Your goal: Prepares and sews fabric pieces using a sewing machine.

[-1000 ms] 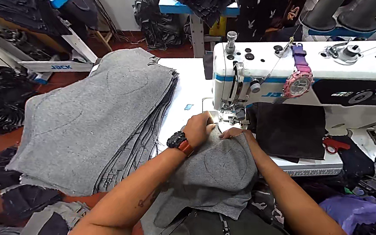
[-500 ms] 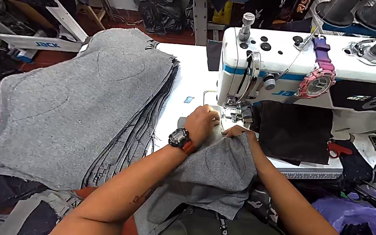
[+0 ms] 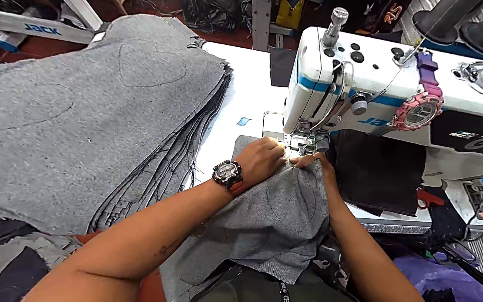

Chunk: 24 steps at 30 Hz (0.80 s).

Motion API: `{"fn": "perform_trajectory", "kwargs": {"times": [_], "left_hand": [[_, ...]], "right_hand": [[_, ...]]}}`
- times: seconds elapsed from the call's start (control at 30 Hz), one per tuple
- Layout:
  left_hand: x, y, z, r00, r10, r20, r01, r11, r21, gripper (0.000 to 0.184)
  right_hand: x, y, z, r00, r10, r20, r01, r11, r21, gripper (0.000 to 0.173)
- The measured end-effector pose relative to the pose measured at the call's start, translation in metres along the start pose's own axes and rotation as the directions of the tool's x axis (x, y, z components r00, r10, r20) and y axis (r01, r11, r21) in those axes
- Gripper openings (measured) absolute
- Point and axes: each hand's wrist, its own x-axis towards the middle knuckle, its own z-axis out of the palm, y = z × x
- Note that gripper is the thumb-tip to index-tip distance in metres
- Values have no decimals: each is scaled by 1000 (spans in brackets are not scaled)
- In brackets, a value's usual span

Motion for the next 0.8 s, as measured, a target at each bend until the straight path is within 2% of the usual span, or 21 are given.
{"fn": "perform_trajectory", "kwargs": {"times": [0.13, 0.23, 0.3, 0.37, 0.4, 0.43, 0.53, 0.6, 0.63, 0.67, 0.7, 0.73, 0.77, 0.8], "left_hand": [[3, -3, -4, 999, -12, 35, 13, 1000, -17, 32], [7, -7, -5, 998, 16, 57, -15, 1000, -14, 34], [10, -10, -6, 997, 38, 63, -36, 999, -24, 35], [14, -16, -9, 994, 45, 103, -42, 999, -34, 34], [17, -20, -11, 990, 43, 136, -38, 998, -44, 33], [22, -25, -13, 984, 43, 172, -35, 998, -51, 32], [30, -31, -25, 968, 7, 252, -8, 1000, 2, 28], [28, 3, -40, 950, -163, 266, 157, 987, 45, 25], [21, 40, -47, 932, -287, 222, 303, 952, -39, 30], [11, 83, -46, 896, -418, 148, 442, 874, -203, 45], [-2, 125, -39, 847, -521, 109, 522, 771, -365, 69], [-14, 160, -23, 795, -602, 79, 556, 669, -494, 93], [-25, 185, -2, 751, -659, 42, 554, 594, -584, 108], [-33, 198, 18, 719, -695, 9, 544, 554, -630, 113]], "right_hand": [[0, -10, 4, 994, 91, -58, -91, 996, 0, 27], [0, -13, 5, 992, 99, -84, -100, 995, -9, 22], [5, -24, 4, 984, 174, -30, -173, 984, 29, 18], [20, -27, 6, 946, 319, 63, -323, 943, 77, 14], [23, -21, 8, 944, 324, 66, -325, 945, 13, 16], [22, -12, 12, 963, 268, 22, -266, 960, -84, 19], [23, -12, 16, 981, 193, 5, -179, 921, -346, 20], [20, -20, 15, 980, 197, 1, -183, 912, -367, 23], [15, -23, 14, 986, 164, -28, -164, 933, -320, 25], [7, -25, 14, 990, 128, -62, -138, 970, -202, 29], [-1, -29, 13, 988, 128, -84, -130, 991, -24, 32], [-10, -31, 12, 984, 163, -64, -150, 973, 178, 33], [-18, -36, 11, 978, 205, -37, -181, 926, 332, 34], [-22, -38, 11, 973, 229, -32, -192, 878, 438, 35]]}}
